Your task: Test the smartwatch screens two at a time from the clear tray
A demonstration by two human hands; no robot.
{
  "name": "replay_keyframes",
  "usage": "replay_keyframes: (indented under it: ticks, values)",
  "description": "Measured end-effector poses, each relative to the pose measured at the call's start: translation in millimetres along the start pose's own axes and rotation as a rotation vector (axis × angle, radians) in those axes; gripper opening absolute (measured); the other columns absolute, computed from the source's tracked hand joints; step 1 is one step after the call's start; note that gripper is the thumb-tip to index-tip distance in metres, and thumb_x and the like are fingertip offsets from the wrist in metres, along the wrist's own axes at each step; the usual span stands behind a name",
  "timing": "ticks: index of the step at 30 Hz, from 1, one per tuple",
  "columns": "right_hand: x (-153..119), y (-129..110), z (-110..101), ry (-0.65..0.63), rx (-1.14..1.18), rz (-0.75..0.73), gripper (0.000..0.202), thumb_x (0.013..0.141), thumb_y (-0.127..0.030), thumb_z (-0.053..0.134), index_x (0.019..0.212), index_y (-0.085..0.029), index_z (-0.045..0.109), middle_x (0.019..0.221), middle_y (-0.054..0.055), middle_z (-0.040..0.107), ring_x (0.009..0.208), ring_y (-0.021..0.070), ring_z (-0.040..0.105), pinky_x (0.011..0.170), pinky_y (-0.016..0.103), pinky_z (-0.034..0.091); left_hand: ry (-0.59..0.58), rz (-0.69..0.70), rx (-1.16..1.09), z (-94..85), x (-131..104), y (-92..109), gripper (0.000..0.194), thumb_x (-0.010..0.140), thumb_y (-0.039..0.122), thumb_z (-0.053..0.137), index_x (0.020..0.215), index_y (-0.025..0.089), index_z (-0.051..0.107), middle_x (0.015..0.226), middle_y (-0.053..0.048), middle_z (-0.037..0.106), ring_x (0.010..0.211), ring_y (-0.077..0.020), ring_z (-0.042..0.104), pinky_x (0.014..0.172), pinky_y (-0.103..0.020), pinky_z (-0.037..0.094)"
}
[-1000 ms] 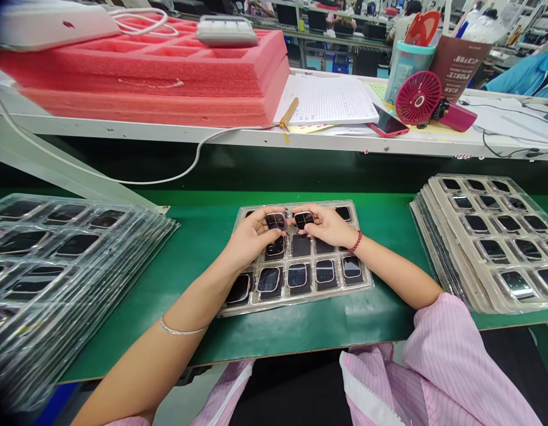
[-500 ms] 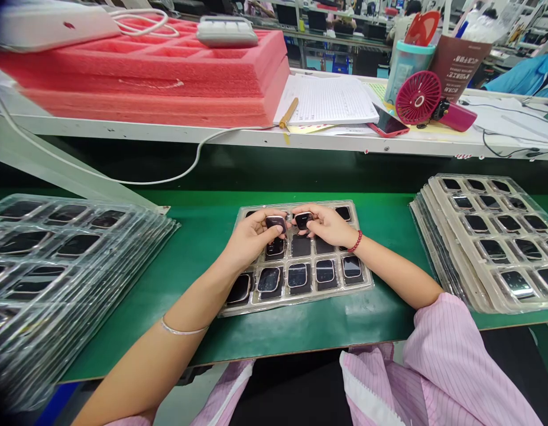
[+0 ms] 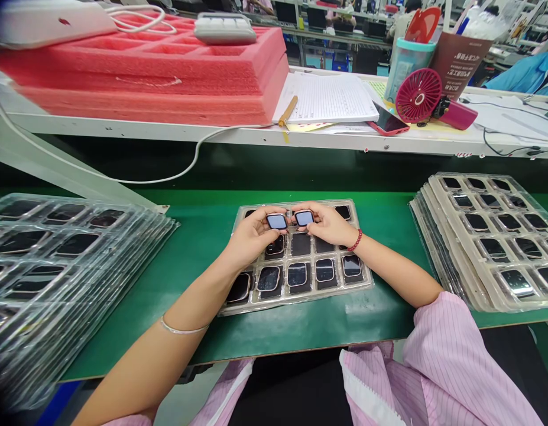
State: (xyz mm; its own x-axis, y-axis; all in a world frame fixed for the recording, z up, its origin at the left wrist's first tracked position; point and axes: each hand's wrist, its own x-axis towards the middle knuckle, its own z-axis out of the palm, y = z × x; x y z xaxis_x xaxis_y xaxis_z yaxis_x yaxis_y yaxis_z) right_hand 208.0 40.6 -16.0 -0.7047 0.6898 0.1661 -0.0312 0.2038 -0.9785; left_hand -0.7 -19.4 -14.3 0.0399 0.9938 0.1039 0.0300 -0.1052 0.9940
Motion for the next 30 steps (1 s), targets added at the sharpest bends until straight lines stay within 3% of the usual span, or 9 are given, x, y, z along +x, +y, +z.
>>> replay_keyframes:
  ticks: [5, 14, 20, 26, 30]
  values:
    - [-0.5, -2.2, 1.3, 0.014, 0.015, 0.019, 0.041, 0.083, -0.016, 0.058, 0.123, -0.016, 0.055, 0.115, 0.011, 0.071, 0.087, 0.0169, 0.073, 0.058, 0.020, 0.057, 0.006, -0.037, 0.024, 0.3, -0.2, 1.3, 0.040, 0.070, 0.022, 0.070, 0.108, 0.018, 0.064, 0.104, -0.006, 0.069, 0.073, -0.0160, 0.066, 0.077, -0.034, 0.054]
    - [-1.0, -2.8, 0.7, 0.000, 0.008, 0.014, 0.041, 0.081, -0.016, 0.057, 0.122, -0.016, 0.056, 0.113, 0.010, 0.072, 0.085, 0.0164, 0.073, 0.055, 0.018, 0.056, 0.006, -0.029, 0.030, 0.8, -1.5, 3.3, 0.037, 0.071, 0.023, 0.069, 0.107, 0.018, 0.064, 0.101, -0.006, 0.069, 0.076, -0.0168, 0.066, 0.078, -0.034, 0.054]
    - [-1.5, -1.3, 0.0, -0.012, 0.008, 0.010, 0.044, 0.081, -0.016, 0.058, 0.125, -0.016, 0.055, 0.115, 0.011, 0.072, 0.089, 0.0174, 0.073, 0.057, 0.018, 0.056, 0.024, -0.017, 0.029, 0.7, -1.2, 0.8, 0.041, 0.067, 0.021, 0.074, 0.107, 0.019, 0.065, 0.104, -0.007, 0.071, 0.097, -0.0239, 0.068, 0.083, -0.035, 0.054]
    - [-0.8, -0.8, -1.0, -0.021, 0.026, 0.007, 0.039, 0.085, -0.019, 0.059, 0.124, -0.016, 0.057, 0.117, 0.012, 0.071, 0.086, 0.0179, 0.074, 0.060, 0.023, 0.058, 0.020, 0.002, 0.003, 1.6, -1.7, 2.8, 0.032, 0.072, 0.026, 0.074, 0.102, 0.018, 0.066, 0.093, -0.005, 0.072, 0.078, -0.0188, 0.067, 0.074, -0.034, 0.055]
    - [-0.5, -2.4, -0.9, -0.015, 0.041, 0.029, 0.039, 0.084, -0.020, 0.061, 0.123, -0.015, 0.058, 0.115, 0.012, 0.072, 0.086, 0.0183, 0.074, 0.061, 0.022, 0.059, 0.030, -0.014, 0.001, 2.0, -2.1, 5.1, 0.034, 0.071, 0.030, 0.077, 0.101, 0.017, 0.067, 0.094, -0.006, 0.072, 0.079, -0.0197, 0.068, 0.071, -0.032, 0.055]
